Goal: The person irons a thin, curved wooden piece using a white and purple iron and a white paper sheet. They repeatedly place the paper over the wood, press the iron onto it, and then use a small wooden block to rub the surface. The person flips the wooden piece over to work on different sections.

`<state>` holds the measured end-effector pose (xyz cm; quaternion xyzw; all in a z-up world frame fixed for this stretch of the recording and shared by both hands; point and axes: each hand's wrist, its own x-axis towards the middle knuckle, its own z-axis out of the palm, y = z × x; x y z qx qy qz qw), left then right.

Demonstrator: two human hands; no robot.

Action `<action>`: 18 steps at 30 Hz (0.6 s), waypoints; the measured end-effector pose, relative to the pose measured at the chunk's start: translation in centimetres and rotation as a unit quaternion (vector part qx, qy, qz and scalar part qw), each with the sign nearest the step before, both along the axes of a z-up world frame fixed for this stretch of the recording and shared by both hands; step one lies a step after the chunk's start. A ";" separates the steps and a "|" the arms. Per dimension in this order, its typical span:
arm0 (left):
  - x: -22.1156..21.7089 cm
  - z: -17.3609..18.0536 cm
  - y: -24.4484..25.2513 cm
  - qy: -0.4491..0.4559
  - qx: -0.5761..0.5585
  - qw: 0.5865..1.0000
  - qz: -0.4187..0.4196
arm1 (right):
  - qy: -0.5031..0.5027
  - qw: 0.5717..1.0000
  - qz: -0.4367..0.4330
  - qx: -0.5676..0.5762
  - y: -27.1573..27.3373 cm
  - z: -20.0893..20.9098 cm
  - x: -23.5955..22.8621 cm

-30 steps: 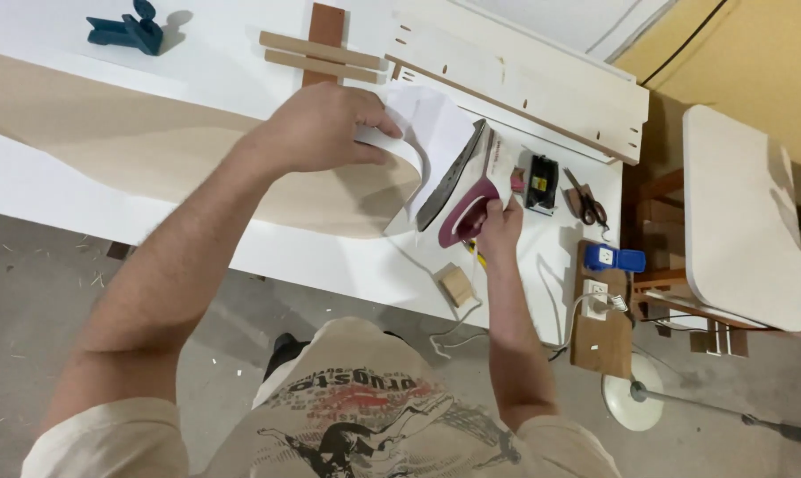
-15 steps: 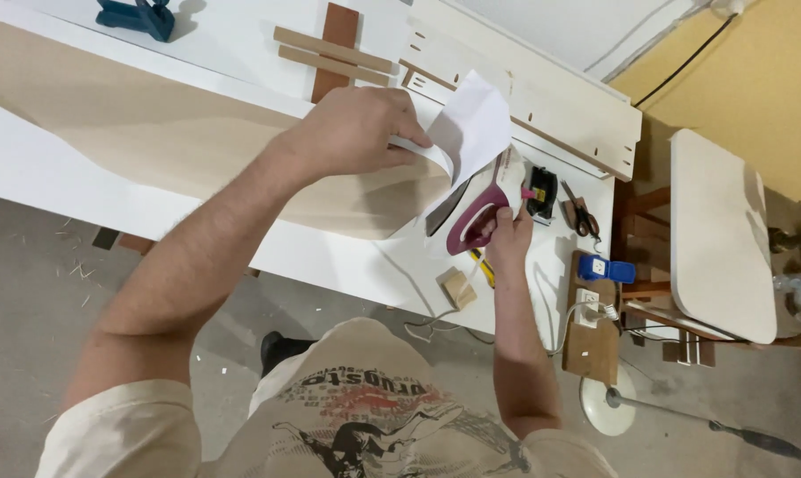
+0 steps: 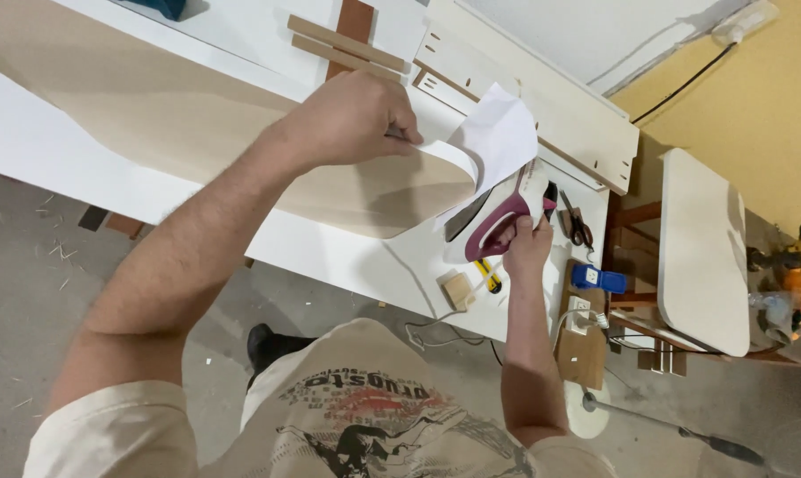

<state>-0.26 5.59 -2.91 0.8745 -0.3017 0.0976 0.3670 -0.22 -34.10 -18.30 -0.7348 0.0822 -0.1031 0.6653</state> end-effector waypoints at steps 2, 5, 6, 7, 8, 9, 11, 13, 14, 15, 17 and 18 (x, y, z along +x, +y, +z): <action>0.1 0.0 0.0 -0.018 -0.021 0.999 -0.018 | 0.020 1.000 -0.013 -0.018 -0.3 0.2 0.1; 0.1 -0.2 0.0 0.007 -0.005 1.000 -0.013 | -0.006 1.000 0.012 -0.023 -1.5 -0.6 0.5; 0.0 -0.2 0.0 0.007 -0.007 1.000 -0.014 | -0.006 1.000 0.012 -0.025 -1.3 -0.2 0.4; -0.1 -0.2 0.0 0.003 -0.010 1.000 -0.010 | 0.008 1.000 -0.002 -0.022 -1.1 0.2 0.2; -0.1 -0.2 0.0 -0.001 -0.012 1.000 -0.005 | 0.022 0.999 -0.014 -0.018 -0.9 0.6 0.2; 0.0 -0.4 -0.1 -0.001 -0.014 1.000 -0.004 | 0.023 0.999 -0.013 -0.020 -0.9 1.1 -0.2; 0.0 -0.9 -0.2 -0.020 -0.006 1.000 0.001 | -0.004 0.996 0.039 -0.083 -0.6 2.1 -0.7; -0.1 -0.7 -0.3 -0.005 0.004 1.000 0.011 | -0.006 0.997 0.037 -0.071 -1.3 1.6 -0.3; -0.3 -0.6 -0.4 0.009 0.015 1.000 0.020 | -0.009 0.998 0.034 -0.056 -1.6 1.3 -0.2; -0.4 -0.5 -0.3 0.010 0.013 1.000 0.021 | -0.008 0.998 0.036 -0.058 -1.7 1.6 -0.2; -0.4 -0.3 -0.3 0.023 0.024 0.999 0.023 | -0.015 0.995 0.053 -0.080 -1.8 2.1 -0.4; -0.4 -0.5 -0.4 0.023 0.022 0.999 0.022 | -0.015 0.995 0.052 -0.082 -1.5 2.7 -0.5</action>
